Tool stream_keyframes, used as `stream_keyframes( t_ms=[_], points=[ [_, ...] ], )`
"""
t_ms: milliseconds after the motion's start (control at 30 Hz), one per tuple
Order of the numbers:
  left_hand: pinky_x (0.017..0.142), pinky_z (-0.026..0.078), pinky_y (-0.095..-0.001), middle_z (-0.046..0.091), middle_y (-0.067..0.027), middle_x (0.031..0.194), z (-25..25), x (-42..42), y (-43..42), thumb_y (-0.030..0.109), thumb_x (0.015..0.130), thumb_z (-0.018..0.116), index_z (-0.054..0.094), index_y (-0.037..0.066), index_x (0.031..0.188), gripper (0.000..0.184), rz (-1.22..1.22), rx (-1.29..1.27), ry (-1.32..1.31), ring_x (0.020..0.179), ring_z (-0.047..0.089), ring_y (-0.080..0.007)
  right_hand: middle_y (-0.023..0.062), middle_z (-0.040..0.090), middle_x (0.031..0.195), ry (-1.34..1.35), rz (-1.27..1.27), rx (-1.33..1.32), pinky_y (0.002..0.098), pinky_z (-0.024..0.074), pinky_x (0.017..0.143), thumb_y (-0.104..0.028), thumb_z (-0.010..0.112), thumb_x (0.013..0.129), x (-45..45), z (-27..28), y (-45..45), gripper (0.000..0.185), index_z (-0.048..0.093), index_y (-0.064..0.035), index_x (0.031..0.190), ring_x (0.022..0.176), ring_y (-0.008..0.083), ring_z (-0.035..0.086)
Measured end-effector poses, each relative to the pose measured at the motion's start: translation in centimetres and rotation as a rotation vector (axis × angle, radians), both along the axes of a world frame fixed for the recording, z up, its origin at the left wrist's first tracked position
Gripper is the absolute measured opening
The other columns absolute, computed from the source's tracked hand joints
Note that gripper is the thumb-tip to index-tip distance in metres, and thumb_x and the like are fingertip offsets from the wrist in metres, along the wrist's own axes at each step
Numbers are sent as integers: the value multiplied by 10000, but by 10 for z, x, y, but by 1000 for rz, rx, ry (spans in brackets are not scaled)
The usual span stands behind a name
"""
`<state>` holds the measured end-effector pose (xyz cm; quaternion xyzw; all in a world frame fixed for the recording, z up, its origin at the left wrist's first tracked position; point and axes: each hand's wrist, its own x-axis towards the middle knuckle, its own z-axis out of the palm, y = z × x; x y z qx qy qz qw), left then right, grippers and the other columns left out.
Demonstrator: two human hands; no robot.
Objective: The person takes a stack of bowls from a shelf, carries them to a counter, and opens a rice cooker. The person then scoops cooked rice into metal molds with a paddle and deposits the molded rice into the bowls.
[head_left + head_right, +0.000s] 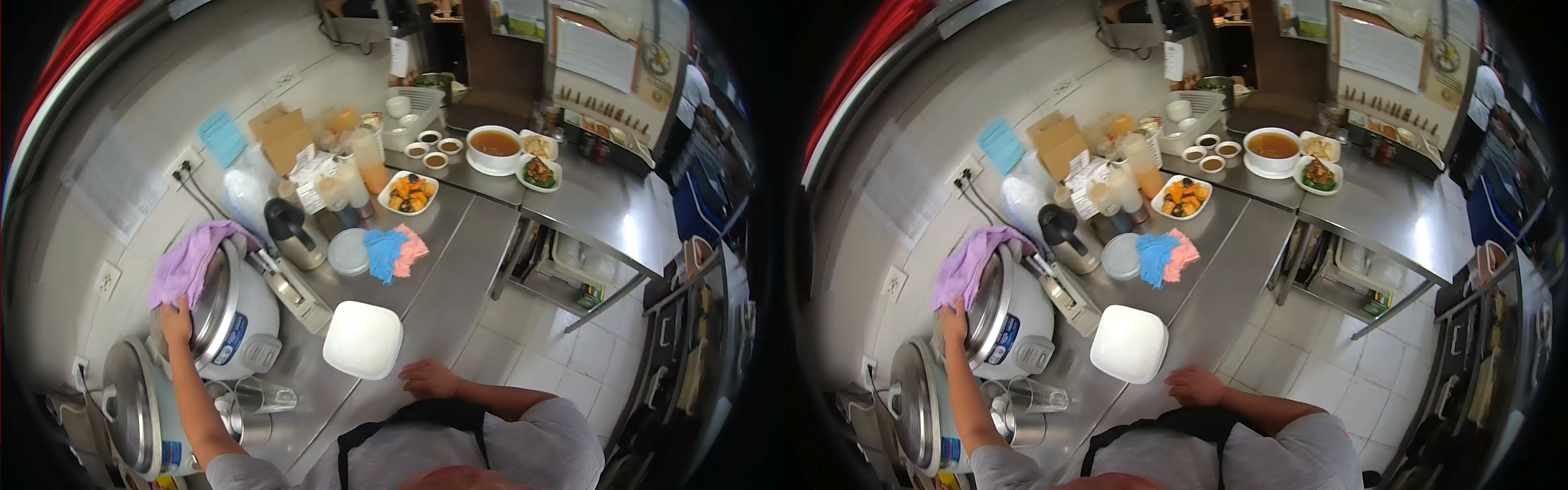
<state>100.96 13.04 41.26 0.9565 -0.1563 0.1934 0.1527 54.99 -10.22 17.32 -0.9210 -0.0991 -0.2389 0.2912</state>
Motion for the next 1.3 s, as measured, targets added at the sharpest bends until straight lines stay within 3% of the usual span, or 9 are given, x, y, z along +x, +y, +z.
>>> stream_keyframes(
  t_ms=[200, 300, 400, 467, 500, 533, 600, 833, 1300],
  points=[
    [1000, 219, -361, 285, -274, 1285, 13, 11, 3, 486, 756, 512, 262, -95, 1249, 802, -50, -171, 199, 1189, 310, -343, 59, 519, 1054, -13, 23, -13, 366, 351, 870, -164, 564, 714, 0, -22, -10, 144, 546, -121, 850, 1074, 217, 451],
    [953, 296, -374, 285, -256, 1293, 16, 52, -8, 445, 757, 527, 216, -77, 1273, 797, -115, -940, 142, 1156, 351, -339, 62, 508, 1072, 35, 6, -19, 373, 344, 871, -152, 565, 715, 1, -22, -13, 159, 556, -126, 872, 1092, 221, 433],
    [932, 325, -372, 323, -233, 1279, 17, 119, -10, 434, 765, 518, 240, -50, 1278, 757, -38, -623, 26, 1137, 371, -333, 57, 503, 1082, 48, -137, -38, 381, 338, 870, -143, 572, 701, -11, -18, -21, 179, 561, -132, 879, 1089, 223, 432],
    [946, 312, -381, 349, -232, 1263, -7, 208, 9, 477, 766, 493, 280, -27, 1271, 745, -478, -236, 466, 1145, 362, -353, 53, 497, 1099, 13, -182, 19, 390, 334, 869, -136, 585, 682, -17, -22, -27, 203, 565, -138, 884, 1091, 224, 430],
    [956, 298, -406, 359, -229, 1259, -3, 158, -14, 533, 770, 444, 308, -26, 1257, 754, 66, 195, 36, 1161, 345, -366, 51, 489, 1112, 14, -225, 49, 406, 327, 865, -146, 604, 661, -20, -26, -30, 239, 567, -146, 897, 1098, 233, 418],
    [955, 292, -431, 364, -218, 1259, -3, 127, -25, 569, 765, 415, 326, 13, 1258, 749, 182, 271, -60, 1163, 343, -368, 50, 481, 1124, 20, -246, 79, 423, 320, 861, -156, 622, 640, -23, -29, -33, 275, 569, -153, 910, 1105, 241, 406],
    [930, 317, -438, 399, -189, 1237, -25, 125, -21, 541, 758, 447, 324, 104, 1275, 688, 255, 180, -244, 1122, 394, -350, 47, 466, 1158, -2, -331, 47, 416, 310, 878, -154, 636, 629, -33, -15, -38, 310, 570, -161, 931, 1112, 241, 401],
    [889, 372, -409, 477, -254, 1118, 13, 58, -34, 232, 663, 543, 373, -16, 1169, 589, 224, -342, -41, 1052, 460, -375, 58, 463, 1153, 116, -441, -59, 447, 267, 914, -171, 630, 613, -30, -3, -34, 338, 565, -165, 945, 1116, 260, 383],
    [839, 397, -392, 522, -261, 1030, 12, 20, -39, 250, 681, 542, 428, -11, 1130, 532, 101, -459, -169, 971, 504, -371, 72, 469, 1132, 31, -472, -143, 476, 247, 895, -238, 535, 639, -27, -18, -36, 299, 564, -167, 927, 1099, 287, 382]
  ],
)
